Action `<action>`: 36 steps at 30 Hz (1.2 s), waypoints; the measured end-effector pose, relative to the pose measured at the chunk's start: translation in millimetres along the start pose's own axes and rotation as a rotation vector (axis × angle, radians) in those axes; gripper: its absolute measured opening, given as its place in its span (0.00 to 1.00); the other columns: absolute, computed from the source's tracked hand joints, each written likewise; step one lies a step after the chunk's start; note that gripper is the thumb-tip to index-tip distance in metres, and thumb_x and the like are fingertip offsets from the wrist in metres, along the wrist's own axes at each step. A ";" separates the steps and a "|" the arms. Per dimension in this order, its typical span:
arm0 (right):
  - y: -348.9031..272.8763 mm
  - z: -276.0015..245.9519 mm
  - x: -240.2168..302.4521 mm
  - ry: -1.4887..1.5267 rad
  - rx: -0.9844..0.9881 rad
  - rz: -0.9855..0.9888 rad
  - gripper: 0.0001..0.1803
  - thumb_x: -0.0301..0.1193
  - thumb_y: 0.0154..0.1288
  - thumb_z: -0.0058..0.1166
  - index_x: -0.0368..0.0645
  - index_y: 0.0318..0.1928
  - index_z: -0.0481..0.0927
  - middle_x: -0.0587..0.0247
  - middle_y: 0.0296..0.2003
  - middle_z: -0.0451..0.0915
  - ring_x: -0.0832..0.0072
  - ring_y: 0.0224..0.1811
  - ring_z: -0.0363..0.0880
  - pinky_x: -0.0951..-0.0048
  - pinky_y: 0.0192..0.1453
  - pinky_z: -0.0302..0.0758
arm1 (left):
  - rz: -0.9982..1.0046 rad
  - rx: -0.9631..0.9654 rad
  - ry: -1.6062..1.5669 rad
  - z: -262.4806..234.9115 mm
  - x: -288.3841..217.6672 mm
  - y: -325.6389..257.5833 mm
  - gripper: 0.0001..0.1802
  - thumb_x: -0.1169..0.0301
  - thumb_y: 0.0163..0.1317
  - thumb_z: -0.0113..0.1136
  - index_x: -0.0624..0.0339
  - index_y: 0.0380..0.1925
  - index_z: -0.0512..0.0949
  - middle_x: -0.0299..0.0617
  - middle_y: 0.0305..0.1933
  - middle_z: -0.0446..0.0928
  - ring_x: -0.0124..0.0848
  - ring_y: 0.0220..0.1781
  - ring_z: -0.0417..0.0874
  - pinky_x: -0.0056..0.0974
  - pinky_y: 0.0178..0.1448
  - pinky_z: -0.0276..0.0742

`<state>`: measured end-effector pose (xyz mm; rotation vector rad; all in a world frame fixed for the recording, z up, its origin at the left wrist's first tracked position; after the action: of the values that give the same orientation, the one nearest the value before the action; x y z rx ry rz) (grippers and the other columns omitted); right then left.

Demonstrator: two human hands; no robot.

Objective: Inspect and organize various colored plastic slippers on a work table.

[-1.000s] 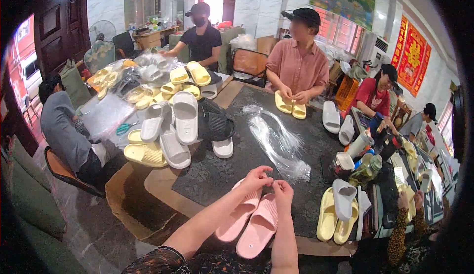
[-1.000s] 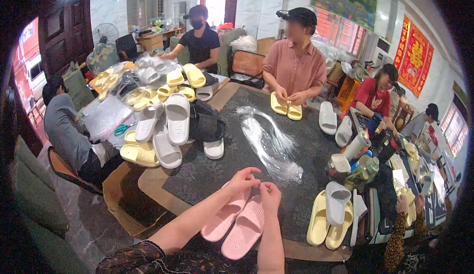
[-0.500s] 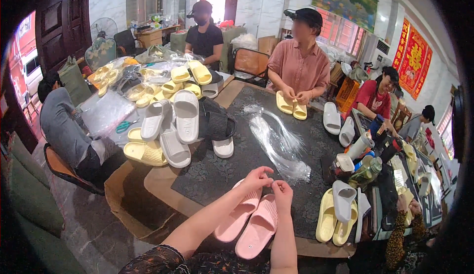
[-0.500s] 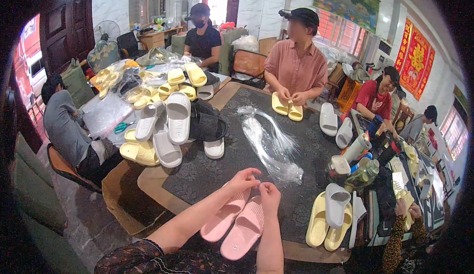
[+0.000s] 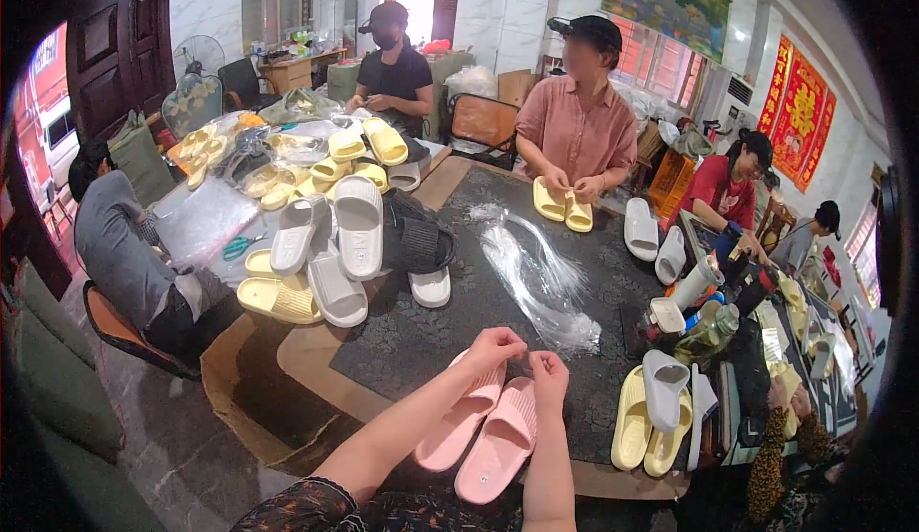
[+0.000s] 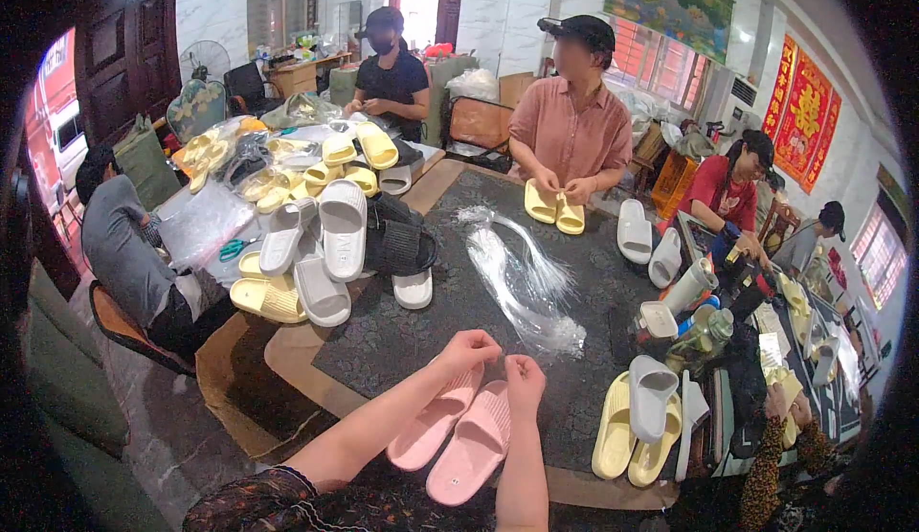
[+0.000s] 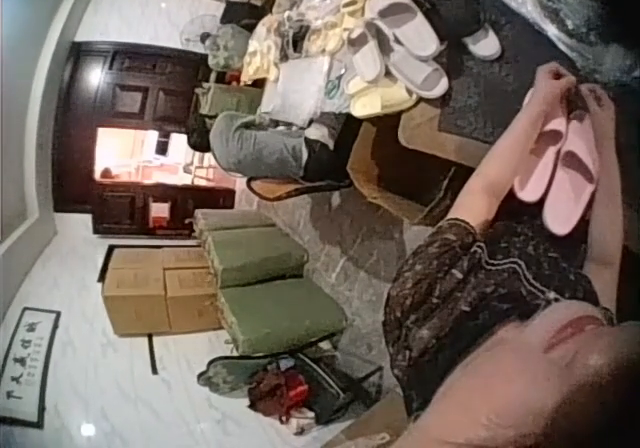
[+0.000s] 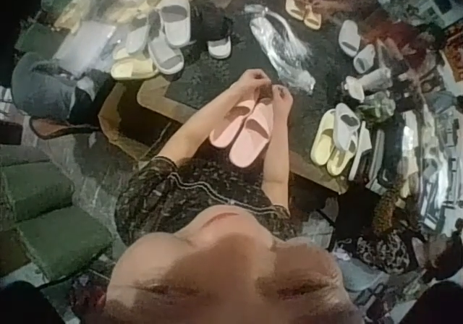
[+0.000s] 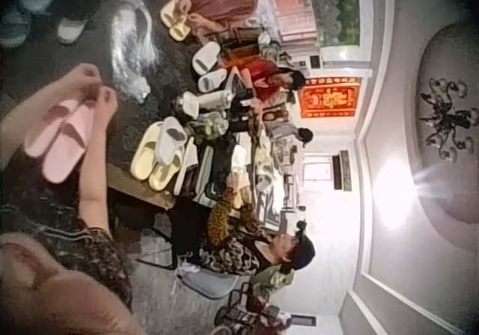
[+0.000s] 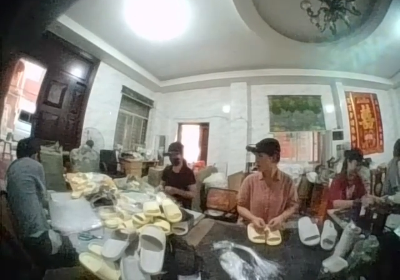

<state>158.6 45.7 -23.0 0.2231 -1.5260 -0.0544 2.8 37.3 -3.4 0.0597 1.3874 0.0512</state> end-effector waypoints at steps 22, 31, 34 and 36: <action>-1.7 1.8 5.2 0.037 -0.030 -0.015 0.06 0.27 0.62 0.56 0.36 0.36 0.79 0.71 0.29 0.78 0.86 0.30 0.72 0.83 0.36 0.69 | 0.013 0.032 0.083 0.9 -3.1 -0.2 0.06 0.70 0.57 0.62 0.62 0.29 0.78 0.34 0.28 0.79 0.20 0.31 0.77 0.26 0.36 0.72; -3.3 5.8 10.8 0.039 0.031 0.010 0.06 0.26 0.62 0.56 0.36 0.36 0.80 0.72 0.29 0.78 0.87 0.31 0.72 0.83 0.37 0.69 | -0.029 -0.028 0.108 -4.6 1.9 -0.9 0.07 0.70 0.57 0.63 0.64 0.30 0.79 0.37 0.27 0.80 0.22 0.30 0.79 0.28 0.34 0.74; -3.2 3.2 5.3 0.008 0.014 0.047 0.06 0.27 0.62 0.56 0.36 0.35 0.80 0.72 0.28 0.78 0.87 0.31 0.73 0.83 0.37 0.70 | 0.033 0.043 0.106 1.5 1.3 -0.4 0.07 0.70 0.56 0.63 0.64 0.30 0.79 0.37 0.27 0.80 0.22 0.29 0.79 0.28 0.34 0.74; -3.2 0.5 6.4 -0.023 -0.046 0.021 0.06 0.27 0.61 0.57 0.36 0.34 0.80 0.72 0.27 0.78 0.87 0.30 0.73 0.83 0.36 0.70 | -0.022 -0.040 0.110 -0.6 -0.9 -1.8 0.06 0.70 0.56 0.64 0.60 0.29 0.78 0.33 0.26 0.79 0.18 0.27 0.75 0.26 0.30 0.70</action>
<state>158.8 41.4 -17.2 0.1701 -1.5480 -0.0754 2.0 35.5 -2.8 0.0082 1.4959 0.0646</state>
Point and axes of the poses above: each hand's wrist, its own y-axis towards the middle knuckle, its own z-axis out of the palm, x = y × z, the point moved 3 cm from there along y, towards the middle knuckle
